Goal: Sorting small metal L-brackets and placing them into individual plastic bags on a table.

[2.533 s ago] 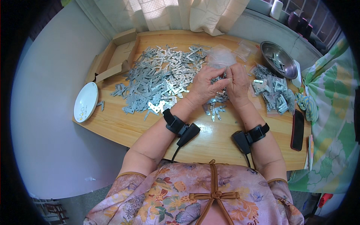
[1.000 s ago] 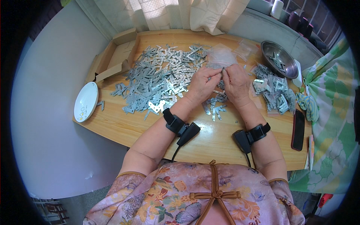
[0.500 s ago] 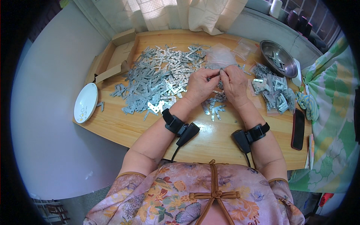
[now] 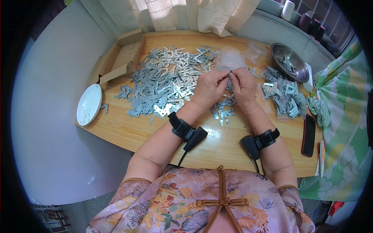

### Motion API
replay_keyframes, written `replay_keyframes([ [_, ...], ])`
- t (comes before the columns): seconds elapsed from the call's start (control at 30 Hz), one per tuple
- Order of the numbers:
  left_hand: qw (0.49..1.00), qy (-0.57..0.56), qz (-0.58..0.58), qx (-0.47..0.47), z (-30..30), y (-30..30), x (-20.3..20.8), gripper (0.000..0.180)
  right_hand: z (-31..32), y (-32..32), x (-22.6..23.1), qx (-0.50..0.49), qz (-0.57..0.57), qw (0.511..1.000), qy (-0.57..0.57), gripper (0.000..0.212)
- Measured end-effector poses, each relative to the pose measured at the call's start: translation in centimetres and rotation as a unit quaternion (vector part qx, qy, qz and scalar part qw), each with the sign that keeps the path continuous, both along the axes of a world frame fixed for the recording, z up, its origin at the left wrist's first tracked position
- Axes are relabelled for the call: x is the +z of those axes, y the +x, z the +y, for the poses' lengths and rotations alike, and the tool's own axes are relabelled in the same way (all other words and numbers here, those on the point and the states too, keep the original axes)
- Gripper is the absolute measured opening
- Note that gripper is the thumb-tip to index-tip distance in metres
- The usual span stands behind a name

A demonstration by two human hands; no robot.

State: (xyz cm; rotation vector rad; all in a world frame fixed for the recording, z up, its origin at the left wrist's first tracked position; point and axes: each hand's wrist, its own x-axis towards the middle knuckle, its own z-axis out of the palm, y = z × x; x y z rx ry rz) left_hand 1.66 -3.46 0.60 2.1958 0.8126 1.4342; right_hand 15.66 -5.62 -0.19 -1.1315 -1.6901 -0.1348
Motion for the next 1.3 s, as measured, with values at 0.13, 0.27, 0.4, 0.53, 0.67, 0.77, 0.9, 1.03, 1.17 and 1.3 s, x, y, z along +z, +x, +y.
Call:
replay_keyframes([
  [0.13,0.998,-0.054,0.004,-0.014,-0.3,-0.1,0.4,0.020,-0.4,0.1,1.0,-0.015,-0.073,0.997,0.027,0.009],
  [0.27,0.997,-0.076,0.000,-0.024,-0.1,-0.2,0.1,0.020,-0.5,0.3,1.3,-0.023,-0.146,0.988,0.044,0.009],
  [0.4,0.998,-0.053,0.022,-0.018,-0.1,-0.3,0.4,0.021,-0.6,0.3,1.4,-0.026,-0.156,0.986,0.046,0.008],
  [0.53,0.998,0.017,0.056,-0.027,-0.4,-0.2,0.9,0.027,-0.4,0.4,0.9,-0.041,-0.124,0.991,0.035,0.008],
  [0.67,0.997,0.016,0.056,-0.041,-0.3,-0.2,0.8,0.030,-0.2,0.5,0.3,-0.034,-0.081,0.996,0.021,0.010],
  [0.77,0.997,-0.029,0.055,-0.053,-0.3,-0.3,0.7,0.030,-0.4,0.1,0.2,-0.034,-0.017,0.997,-0.070,0.014],
  [0.9,0.988,-0.132,0.072,-0.047,-0.5,-0.4,1.3,0.028,-0.6,-0.3,0.1,-0.024,0.070,0.985,-0.158,0.018],
  [1.03,0.989,-0.112,0.090,-0.032,0.1,-0.7,0.8,0.026,-0.6,-0.6,0.1,-0.030,0.062,0.986,-0.151,0.018],
  [1.17,0.991,-0.083,0.100,-0.019,-0.2,-0.3,1.6,0.022,-0.3,-0.1,-0.2,-0.034,0.044,0.997,-0.056,0.013],
  [1.3,0.994,-0.033,0.095,-0.039,0.3,-0.2,2.0,0.018,-0.2,0.0,0.1,-0.032,0.040,0.999,-0.013,0.009],
])
